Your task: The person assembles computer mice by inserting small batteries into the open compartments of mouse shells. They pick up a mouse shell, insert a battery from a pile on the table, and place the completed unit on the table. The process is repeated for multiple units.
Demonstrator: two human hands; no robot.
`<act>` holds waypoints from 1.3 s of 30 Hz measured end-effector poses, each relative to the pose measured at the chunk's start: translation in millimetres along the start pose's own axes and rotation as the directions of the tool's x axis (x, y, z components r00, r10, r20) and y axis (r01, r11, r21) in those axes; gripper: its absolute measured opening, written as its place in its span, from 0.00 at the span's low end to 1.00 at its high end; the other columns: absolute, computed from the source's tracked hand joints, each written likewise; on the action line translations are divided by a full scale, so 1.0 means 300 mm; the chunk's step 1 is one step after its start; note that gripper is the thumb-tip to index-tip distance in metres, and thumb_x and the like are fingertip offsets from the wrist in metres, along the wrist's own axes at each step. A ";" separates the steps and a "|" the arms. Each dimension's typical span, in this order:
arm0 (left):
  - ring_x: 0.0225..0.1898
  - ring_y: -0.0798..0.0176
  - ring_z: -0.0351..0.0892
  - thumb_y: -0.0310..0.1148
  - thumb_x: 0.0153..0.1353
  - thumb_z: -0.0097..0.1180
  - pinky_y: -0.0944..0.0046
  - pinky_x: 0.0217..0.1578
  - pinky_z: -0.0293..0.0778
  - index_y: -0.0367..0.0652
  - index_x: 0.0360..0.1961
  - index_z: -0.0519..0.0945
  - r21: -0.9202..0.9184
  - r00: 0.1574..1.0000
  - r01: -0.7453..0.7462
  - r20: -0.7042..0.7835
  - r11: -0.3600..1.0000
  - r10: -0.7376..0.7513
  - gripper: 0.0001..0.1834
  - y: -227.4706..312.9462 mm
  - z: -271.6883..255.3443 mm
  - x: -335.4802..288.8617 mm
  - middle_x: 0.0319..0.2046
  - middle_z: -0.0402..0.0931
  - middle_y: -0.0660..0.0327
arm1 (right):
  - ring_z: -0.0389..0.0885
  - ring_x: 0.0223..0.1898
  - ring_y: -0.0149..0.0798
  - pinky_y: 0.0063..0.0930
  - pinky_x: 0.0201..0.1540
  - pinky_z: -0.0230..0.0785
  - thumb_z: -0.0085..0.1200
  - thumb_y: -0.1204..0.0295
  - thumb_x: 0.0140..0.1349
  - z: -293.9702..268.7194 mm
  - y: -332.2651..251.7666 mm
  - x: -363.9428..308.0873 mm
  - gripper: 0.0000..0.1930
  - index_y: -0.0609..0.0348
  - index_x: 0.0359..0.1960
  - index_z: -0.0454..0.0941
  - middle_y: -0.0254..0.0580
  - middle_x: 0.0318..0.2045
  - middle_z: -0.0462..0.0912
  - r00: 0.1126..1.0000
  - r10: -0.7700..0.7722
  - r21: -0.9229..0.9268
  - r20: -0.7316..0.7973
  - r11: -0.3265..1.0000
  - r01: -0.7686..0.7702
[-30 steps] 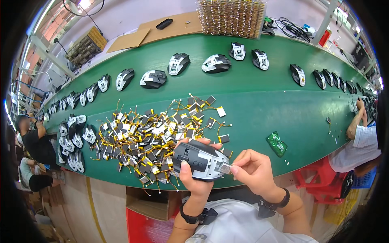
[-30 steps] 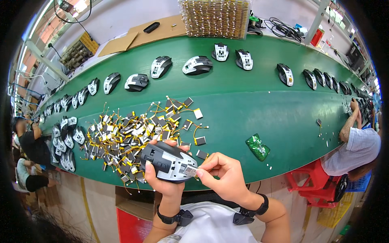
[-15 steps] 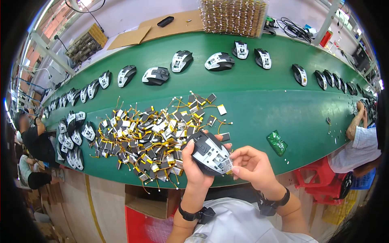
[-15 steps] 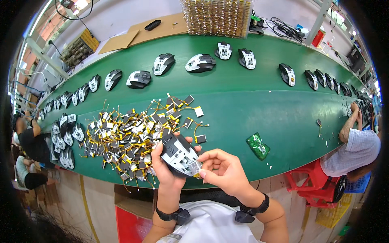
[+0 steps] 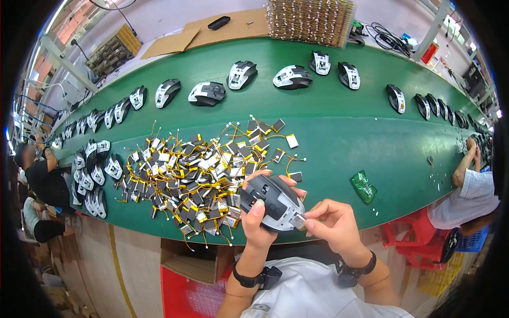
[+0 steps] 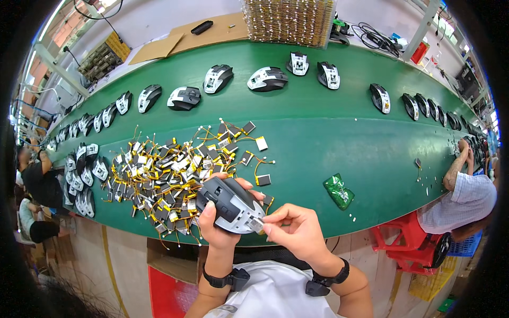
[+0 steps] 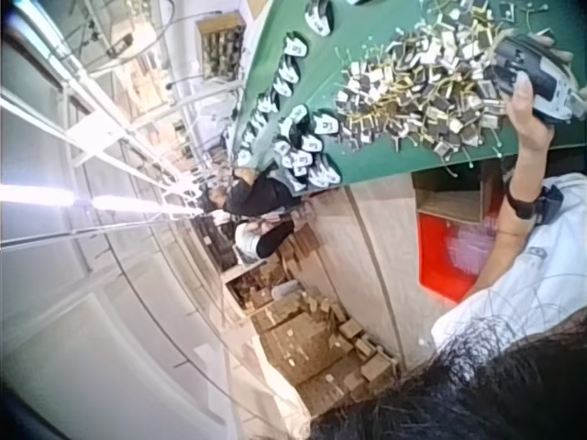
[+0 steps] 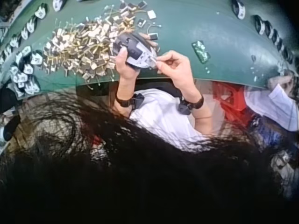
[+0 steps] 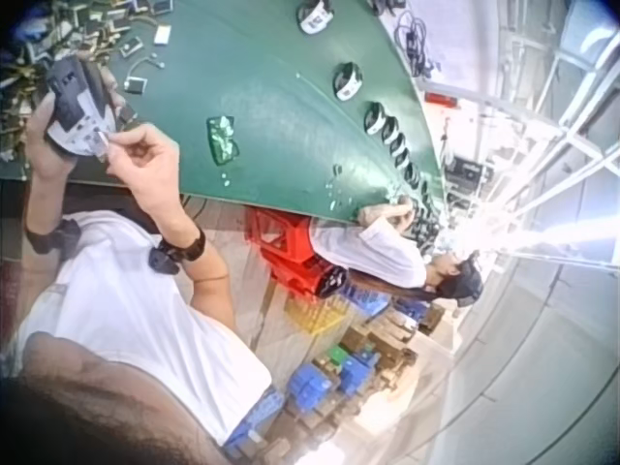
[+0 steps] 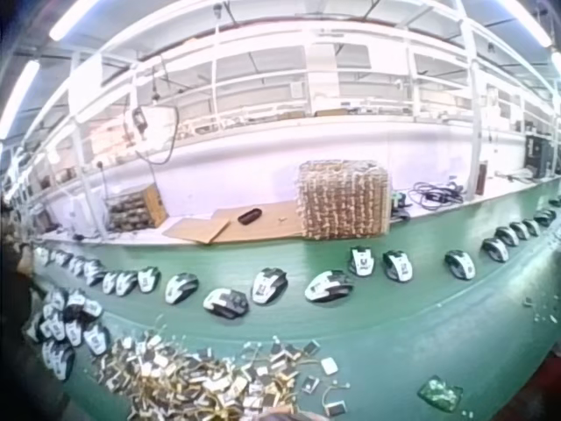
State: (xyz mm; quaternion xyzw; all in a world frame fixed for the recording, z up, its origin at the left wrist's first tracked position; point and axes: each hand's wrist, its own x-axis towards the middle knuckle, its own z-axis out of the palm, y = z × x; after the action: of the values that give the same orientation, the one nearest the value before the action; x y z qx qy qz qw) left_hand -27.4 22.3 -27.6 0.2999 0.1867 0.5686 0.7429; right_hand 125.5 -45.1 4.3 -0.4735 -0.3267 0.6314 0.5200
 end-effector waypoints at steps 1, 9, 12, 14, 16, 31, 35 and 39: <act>0.41 0.39 0.80 0.53 0.57 0.48 0.43 0.43 0.79 0.43 0.59 0.62 -0.012 1.000 -0.006 -0.016 1.000 0.006 0.34 0.000 0.008 0.000 0.43 0.73 0.41 | 0.79 0.33 0.26 0.21 0.34 0.75 0.61 0.80 0.59 0.000 0.011 -0.001 0.06 0.68 0.35 0.76 0.40 0.31 0.81 1.000 0.002 0.016 -0.018 1.000 -0.001; 0.40 0.41 0.81 0.52 0.56 0.50 0.45 0.42 0.79 0.42 0.59 0.61 0.063 1.000 -0.016 -0.026 0.998 0.017 0.34 -0.019 0.020 -0.006 0.42 0.74 0.40 | 0.80 0.30 0.26 0.19 0.30 0.75 0.62 0.79 0.60 0.037 0.053 -0.019 0.08 0.66 0.33 0.73 0.41 0.30 0.81 0.984 -0.093 -0.041 -0.153 0.995 0.087; 0.41 0.41 0.81 0.51 0.60 0.44 0.45 0.42 0.79 0.44 0.58 0.62 0.065 0.992 0.010 -0.124 0.998 -0.002 0.30 -0.053 0.031 -0.013 0.44 0.75 0.43 | 0.80 0.30 0.26 0.19 0.32 0.76 0.63 0.80 0.59 0.052 0.073 -0.006 0.07 0.68 0.32 0.75 0.39 0.30 0.81 0.943 -0.239 -0.120 -0.233 0.969 0.216; 0.40 0.40 0.81 0.51 0.63 0.39 0.45 0.41 0.80 0.44 0.57 0.65 -0.047 0.984 0.045 -0.168 0.998 -0.052 0.28 -0.052 0.035 -0.011 0.44 0.76 0.46 | 0.80 0.30 0.26 0.19 0.33 0.76 0.65 0.80 0.56 0.047 0.074 0.001 0.07 0.68 0.34 0.78 0.39 0.30 0.81 0.927 -0.324 -0.208 -0.188 0.936 0.285; 0.41 0.41 0.82 0.49 0.64 0.41 0.47 0.41 0.81 0.42 0.58 0.65 -0.204 0.978 0.127 -0.136 0.971 -0.157 0.28 -0.014 0.007 0.004 0.45 0.76 0.44 | 0.80 0.29 0.26 0.19 0.33 0.76 0.66 0.81 0.54 0.031 0.064 -0.006 0.09 0.68 0.36 0.82 0.38 0.30 0.81 0.927 -0.369 -0.309 -0.069 0.891 0.332; 0.37 0.43 0.83 0.51 0.64 0.41 0.48 0.39 0.82 0.42 0.53 0.71 -0.238 0.919 0.294 -0.194 0.926 -0.342 0.27 -0.027 0.040 0.010 0.40 0.80 0.46 | 0.81 0.28 0.35 0.27 0.36 0.79 0.72 0.78 0.44 -0.018 -0.002 0.058 0.11 0.59 0.31 0.85 0.37 0.27 0.81 0.727 -0.639 -0.657 0.250 0.440 0.612; 0.39 0.43 0.83 0.51 0.66 0.39 0.49 0.40 0.81 0.42 0.52 0.71 -0.331 0.940 0.241 -0.154 0.912 -0.304 0.25 -0.013 0.005 0.026 0.42 0.79 0.47 | 0.80 0.29 0.35 0.29 0.36 0.79 0.70 0.78 0.44 0.022 -0.040 0.023 0.16 0.59 0.38 0.85 0.37 0.33 0.80 0.710 -0.602 -0.786 0.366 0.209 0.582; 0.39 0.42 0.83 0.50 0.66 0.39 0.47 0.39 0.81 0.42 0.52 0.71 -0.311 0.934 0.242 -0.182 0.919 -0.308 0.24 -0.016 0.000 0.031 0.43 0.79 0.47 | 0.81 0.32 0.34 0.28 0.34 0.78 0.65 0.80 0.49 0.007 -0.015 0.011 0.17 0.59 0.44 0.83 0.38 0.36 0.80 0.681 -0.614 -0.787 0.399 0.152 0.598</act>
State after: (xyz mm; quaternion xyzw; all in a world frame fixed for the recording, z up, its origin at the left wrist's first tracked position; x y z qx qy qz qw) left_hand -21.3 30.4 -30.1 0.0940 0.2278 0.5092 0.8246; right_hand 125.1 -40.7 8.3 -0.5015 -0.7576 0.0995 0.4058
